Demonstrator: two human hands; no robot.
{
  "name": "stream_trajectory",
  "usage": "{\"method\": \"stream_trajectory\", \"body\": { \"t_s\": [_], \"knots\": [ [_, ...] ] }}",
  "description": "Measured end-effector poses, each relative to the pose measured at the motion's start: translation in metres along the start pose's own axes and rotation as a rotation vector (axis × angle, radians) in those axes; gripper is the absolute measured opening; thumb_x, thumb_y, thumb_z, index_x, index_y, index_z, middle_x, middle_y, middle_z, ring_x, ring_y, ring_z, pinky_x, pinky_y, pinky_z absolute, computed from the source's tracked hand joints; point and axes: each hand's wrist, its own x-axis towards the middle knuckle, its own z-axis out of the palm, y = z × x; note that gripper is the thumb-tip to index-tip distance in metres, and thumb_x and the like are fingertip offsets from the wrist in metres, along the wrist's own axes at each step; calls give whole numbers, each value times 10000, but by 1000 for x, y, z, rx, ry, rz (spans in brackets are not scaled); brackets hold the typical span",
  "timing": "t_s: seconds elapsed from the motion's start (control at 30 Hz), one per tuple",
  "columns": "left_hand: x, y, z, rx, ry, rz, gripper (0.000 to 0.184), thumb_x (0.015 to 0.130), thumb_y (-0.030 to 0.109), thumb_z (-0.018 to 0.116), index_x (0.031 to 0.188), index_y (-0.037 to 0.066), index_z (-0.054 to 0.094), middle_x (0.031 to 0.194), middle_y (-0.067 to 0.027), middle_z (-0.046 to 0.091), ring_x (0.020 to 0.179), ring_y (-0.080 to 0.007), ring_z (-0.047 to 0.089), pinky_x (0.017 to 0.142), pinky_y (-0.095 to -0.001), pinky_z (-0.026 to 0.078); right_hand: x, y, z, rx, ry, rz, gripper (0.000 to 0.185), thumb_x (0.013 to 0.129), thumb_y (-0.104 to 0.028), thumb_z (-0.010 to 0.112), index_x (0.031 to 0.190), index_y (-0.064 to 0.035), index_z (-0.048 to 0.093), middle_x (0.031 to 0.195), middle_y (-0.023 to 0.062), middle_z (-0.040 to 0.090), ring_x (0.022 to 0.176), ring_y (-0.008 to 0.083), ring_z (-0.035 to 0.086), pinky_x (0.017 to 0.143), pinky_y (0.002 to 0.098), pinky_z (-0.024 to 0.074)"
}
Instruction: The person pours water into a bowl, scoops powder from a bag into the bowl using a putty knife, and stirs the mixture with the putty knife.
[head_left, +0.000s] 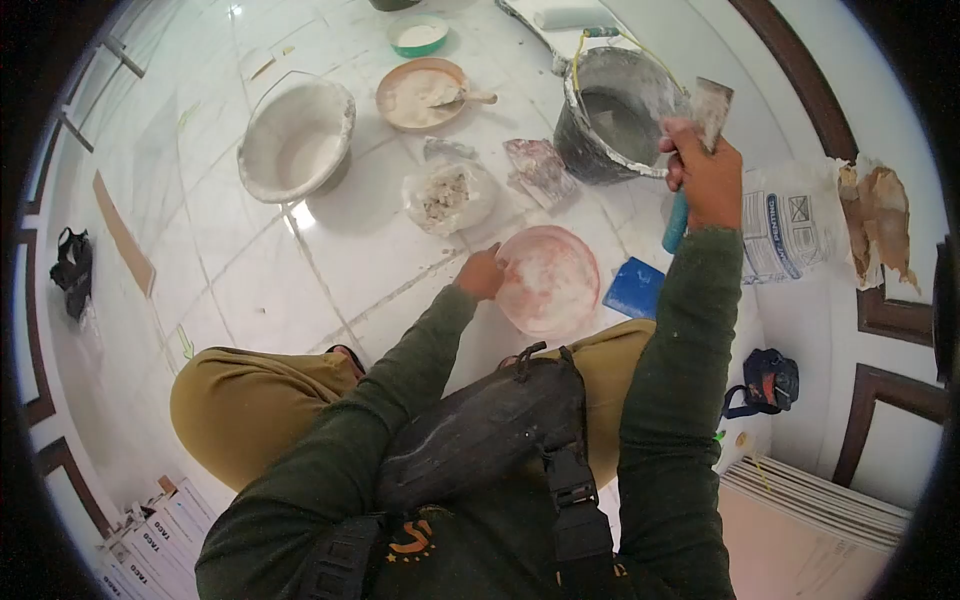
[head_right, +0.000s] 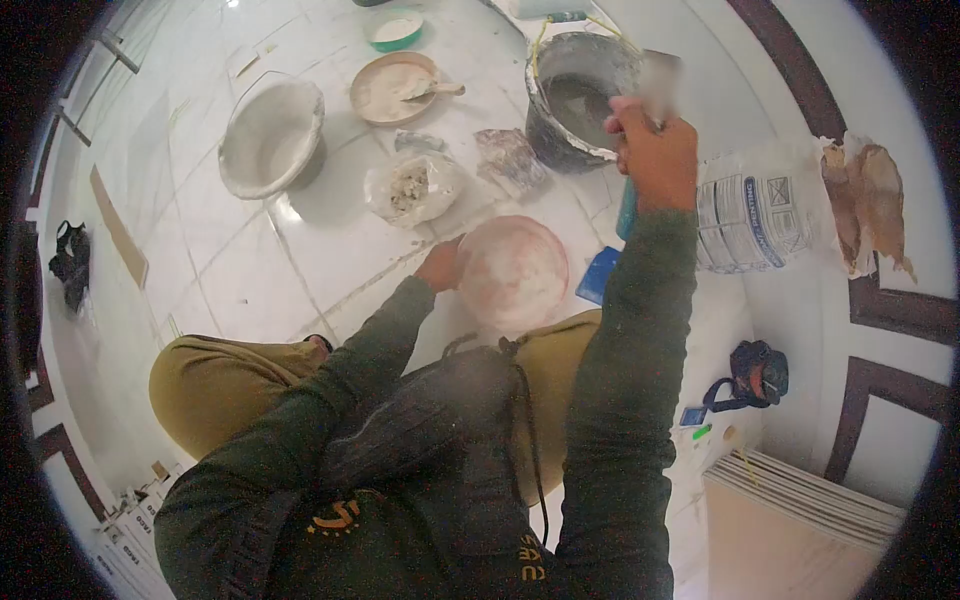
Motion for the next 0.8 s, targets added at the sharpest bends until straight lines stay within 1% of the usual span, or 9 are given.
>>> {"method": "stream_trajectory", "body": {
  "t_s": [0.1, 0.2, 0.3, 0.4, 0.47, 0.5, 0.6, 0.7, 0.8],
  "knots": [
    [-2, 39, -21, -63, 58, 157, 467, 957, 260, 462, 1292, -65, 450, 929, -228, 649, 563, -303, 645, 543, -365, 555, 0, -1, -17, -15, 37, -35, 208, 860, -177, 640, 915, 24, 640, 736, 69, 622, 483, 77, 460, 419, 245, 355],
    [-11, 90, -50, -353, -40, 82, 443, 983, 290, 419, 1264, -47, 482, 901, -151, 655, 598, -217, 641, 552, -334, 550, -2, -3, -30, 11, 106, -21, 222, 866, -191, 650, 910, 24, 621, 725, 72, 610, 497, 82, 466, 439, 243, 367],
    [-21, 118, -70, -478, -3, 175, 443, 1005, 323, 389, 1251, -26, 505, 967, -119, 649, 679, -172, 638, 590, -313, 545, -3, -9, -35, -19, 196, -12, 241, 867, -212, 668, 895, 19, 605, 718, 65, 591, 502, 88, 463, 451, 245, 375],
    [-26, 129, -83, -703, 10, 201, 490, 1006, 351, 442, 1366, 18, 443, 1229, -103, 586, 1019, -173, 611, 866, -364, 517, -6, -16, -36, -154, 172, 15, 286, 855, -240, 696, 945, 15, 605, 728, 53, 586, 523, 86, 467, 471, 252, 391],
    [-44, 152, -92, -786, 46, 176, 482, 1016, 335, 425, 1387, 28, 420, 1250, -102, 574, 1080, -170, 582, 911, -365, 493, -3, -13, -41, -367, 37, 34, 339, 829, -274, 720, 965, 9, 591, 765, 58, 611, 572, 101, 501, 512, 262, 412],
    [-49, 160, -95, -825, 62, 163, 479, 1020, 328, 416, 1398, 34, 408, 1260, -101, 568, 1111, -168, 567, 934, -366, 482, -7, -14, -37, -313, -31, -19, 355, 823, -275, 723, 990, 8, 590, 777, 60, 619, 594, 109, 521, 533, 268, 427],
    [-48, 157, -97, -839, 75, 216, 502, 1019, 333, 419, 1421, 37, 371, 1269, -95, 567, 1124, -181, 566, 930, -369, 485, -21, -18, -17, -151, -157, -110, 413, 801, -242, 709, 1083, 29, 578, 814, 90, 650, 679, 160, 608, 628, 298, 486],
    [-51, 156, -102, -845, 114, 188, 471, 1003, 315, 459, 1358, 7, 434, 1224, -94, 582, 1043, -184, 602, 904, -365, 498, -13, -14, -23, -259, -161, -59, 390, 783, -202, 685, 1068, 45, 585, 803, 109, 653, 692, 169, 625, 651, 304, 495],
    [-43, 142, -113, -857, 385, 342, 373, 975, 302, 508, 1172, -11, 557, 1018, -94, 637, 835, -173, 643, 763, -318, 539, -5, -6, -32, -284, -88, -69, 395, 763, -195, 683, 1050, 61, 595, 792, 122, 654, 677, 169, 621, 652, 304, 497]
  ]
}}
